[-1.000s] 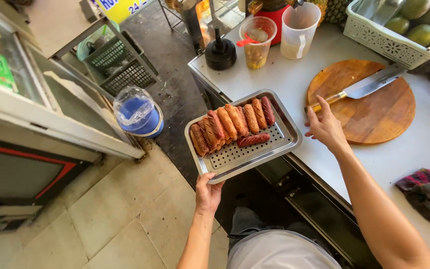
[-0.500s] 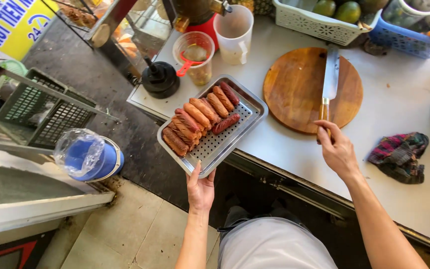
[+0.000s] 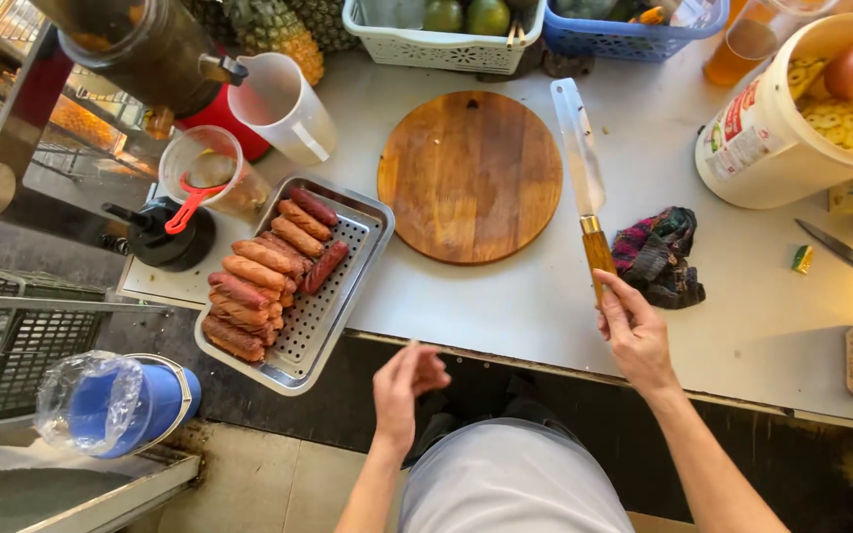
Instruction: The recorder is slicing various types of sausages on a wooden cutting board using a knife.
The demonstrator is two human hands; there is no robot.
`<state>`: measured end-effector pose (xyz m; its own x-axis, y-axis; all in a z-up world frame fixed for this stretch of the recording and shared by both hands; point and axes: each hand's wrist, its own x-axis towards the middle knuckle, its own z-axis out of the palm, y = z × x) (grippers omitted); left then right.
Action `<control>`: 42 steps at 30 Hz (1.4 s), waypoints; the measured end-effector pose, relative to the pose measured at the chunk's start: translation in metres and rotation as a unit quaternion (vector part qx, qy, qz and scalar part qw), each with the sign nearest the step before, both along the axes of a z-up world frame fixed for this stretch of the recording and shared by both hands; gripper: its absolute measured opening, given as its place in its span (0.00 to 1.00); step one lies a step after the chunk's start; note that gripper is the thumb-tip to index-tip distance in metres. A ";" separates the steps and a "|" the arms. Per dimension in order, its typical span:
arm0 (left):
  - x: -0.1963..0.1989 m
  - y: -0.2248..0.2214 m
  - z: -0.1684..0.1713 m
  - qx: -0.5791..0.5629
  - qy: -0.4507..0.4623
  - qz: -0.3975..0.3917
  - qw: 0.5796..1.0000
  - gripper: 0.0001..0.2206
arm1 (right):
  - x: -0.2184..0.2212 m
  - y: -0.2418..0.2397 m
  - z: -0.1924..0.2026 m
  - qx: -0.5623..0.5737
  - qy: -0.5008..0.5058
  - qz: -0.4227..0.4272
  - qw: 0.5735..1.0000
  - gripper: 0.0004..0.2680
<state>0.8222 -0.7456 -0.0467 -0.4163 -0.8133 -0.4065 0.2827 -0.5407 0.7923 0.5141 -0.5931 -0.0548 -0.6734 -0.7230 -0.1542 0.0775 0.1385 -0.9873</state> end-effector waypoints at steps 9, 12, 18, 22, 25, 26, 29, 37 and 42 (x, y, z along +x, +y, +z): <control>-0.197 -0.229 -0.016 -0.487 -0.409 -0.108 0.764 0.29 | -0.023 0.002 0.000 -0.046 -0.122 -0.034 0.991 0.15; -0.229 -0.275 -0.017 -0.449 -0.492 -0.111 0.738 0.34 | -0.040 0.018 0.004 -0.010 -0.028 -0.044 0.999 0.15; -0.249 -0.294 -0.034 -0.493 -0.532 -0.145 0.673 0.36 | -0.075 0.080 0.011 0.079 0.122 -0.073 0.987 0.12; -0.238 -0.268 -0.038 -0.465 -0.476 -0.097 0.741 0.35 | -0.111 0.097 0.006 0.109 0.190 -0.057 0.974 0.12; -0.226 -0.228 -0.037 -0.474 -0.474 -0.079 0.738 0.34 | -0.137 0.083 -0.006 0.116 0.219 -0.046 0.968 0.12; -0.224 -0.212 -0.036 -0.489 -0.475 -0.063 0.729 0.34 | -0.146 0.077 -0.009 0.106 0.229 -0.042 0.967 0.12; -0.212 -0.186 -0.047 -0.480 -0.499 -0.016 0.722 0.33 | -0.158 0.050 -0.010 0.126 0.236 -0.038 0.963 0.12; -0.145 -0.165 -0.029 -0.179 -0.205 -0.065 0.960 0.35 | -0.109 0.022 -0.010 0.231 0.456 -0.100 0.854 0.14; -0.079 -0.135 -0.025 -0.063 -0.095 -0.083 0.990 0.35 | -0.097 0.008 -0.043 0.267 0.507 -0.117 0.811 0.21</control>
<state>0.7431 -0.8809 -0.0718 -0.4754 -0.7890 -0.3892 0.0380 -0.4604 0.8869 0.4168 -0.5854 -0.0982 -0.7584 -0.5701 0.3160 -0.6518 0.6658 -0.3632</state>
